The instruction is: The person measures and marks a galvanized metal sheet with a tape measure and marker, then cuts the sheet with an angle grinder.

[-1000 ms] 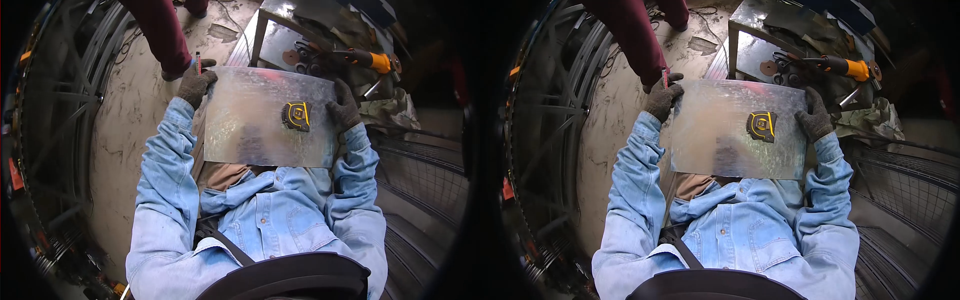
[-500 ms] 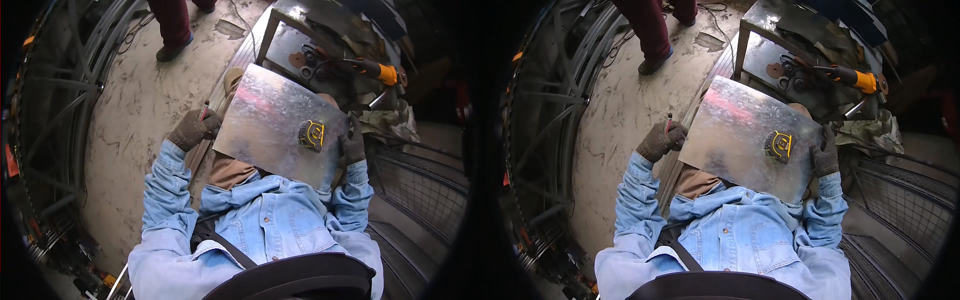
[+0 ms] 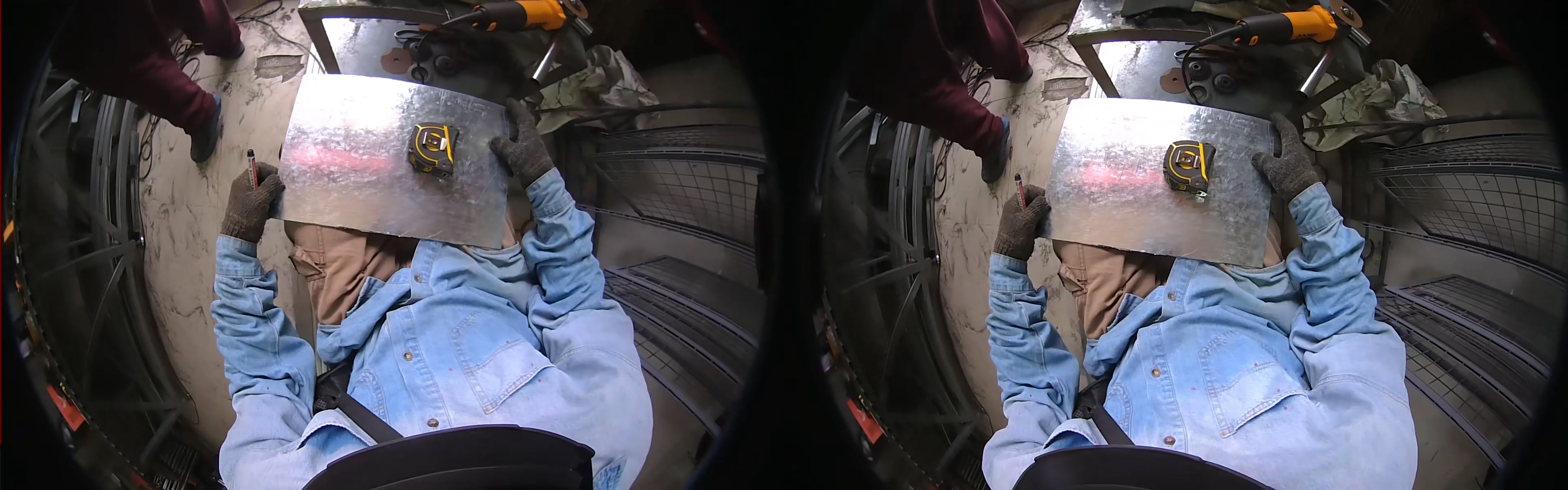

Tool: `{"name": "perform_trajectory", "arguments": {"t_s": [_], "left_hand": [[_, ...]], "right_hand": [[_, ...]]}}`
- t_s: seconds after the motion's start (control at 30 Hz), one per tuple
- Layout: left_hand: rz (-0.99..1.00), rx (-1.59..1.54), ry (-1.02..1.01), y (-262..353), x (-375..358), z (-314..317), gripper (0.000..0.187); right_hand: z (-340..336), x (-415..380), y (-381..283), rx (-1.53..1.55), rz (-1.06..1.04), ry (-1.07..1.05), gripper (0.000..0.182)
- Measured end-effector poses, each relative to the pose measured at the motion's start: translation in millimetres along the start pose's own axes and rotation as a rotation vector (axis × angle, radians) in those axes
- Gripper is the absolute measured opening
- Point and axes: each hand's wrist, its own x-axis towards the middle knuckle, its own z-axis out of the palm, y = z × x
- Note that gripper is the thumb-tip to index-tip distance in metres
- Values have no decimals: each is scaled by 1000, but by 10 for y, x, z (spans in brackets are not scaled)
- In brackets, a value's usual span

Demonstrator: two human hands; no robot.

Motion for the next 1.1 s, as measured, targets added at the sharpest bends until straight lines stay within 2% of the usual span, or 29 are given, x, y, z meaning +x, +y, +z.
{"name": "perform_trajectory", "arguments": {"t_s": [0.07,0.1,0.13,0.2,0.27,0.33,0.37,0.43,0.5,0.53,0.57,0.63,0.67,0.73,0.77,0.83,0.87,0.97,1.0,1.03,1.1], "left_hand": [[-14,-36,-18,-10,-15,33,15],[-25,-41,18,-27,-19,49,15],[-32,-45,53,-42,-16,68,14],[-6,-1,20,-103,-55,40,14],[19,107,18,2,-229,68,12],[1,135,4,93,-466,140,10],[22,132,-23,53,-578,172,10],[50,129,-30,46,-708,165,11],[9,278,-224,119,-811,111,15],[14,272,-208,165,-783,74,15],[49,354,-87,249,-668,31,17],[174,426,91,476,-386,43,19],[270,419,149,632,-203,109,20],[375,351,56,953,152,345,18],[447,523,44,1057,358,480,19],[581,787,6,1147,739,783,22],[648,878,-20,1139,915,919,23],[272,926,-346,1034,1312,1190,33],[263,869,-411,987,1318,1215,34],[226,852,-429,987,1330,1222,35],[188,832,-441,999,1318,1210,35]], "right_hand": [[-48,-57,-141,197,123,8,89],[-35,-57,69,15,66,71,87],[-105,-105,62,0,82,101,87],[-132,-148,-44,113,276,9,85],[-204,-202,-254,204,330,1,82],[-328,-194,-602,24,275,-32,75],[-314,-152,-512,27,265,-24,75],[-191,-29,-233,-118,-75,57,71],[-152,102,-174,-139,-149,31,71],[-164,151,-179,-168,-208,8,72],[-217,181,-262,-172,-224,3,72],[-325,147,-425,-144,-6,-143,69],[-365,107,-406,-148,-19,-138,69],[-459,-45,-288,-65,171,-128,53],[-523,-163,-324,-64,165,-121,53],[-661,-467,-427,306,467,-174,36],[-716,-622,-372,337,491,-225,30],[-748,-1052,-362,368,538,-320,23],[-743,-1167,-384,361,552,-395,22],[-705,-1249,-394,365,564,-373,22],[-581,-1299,-375,324,345,-418,27]]}}
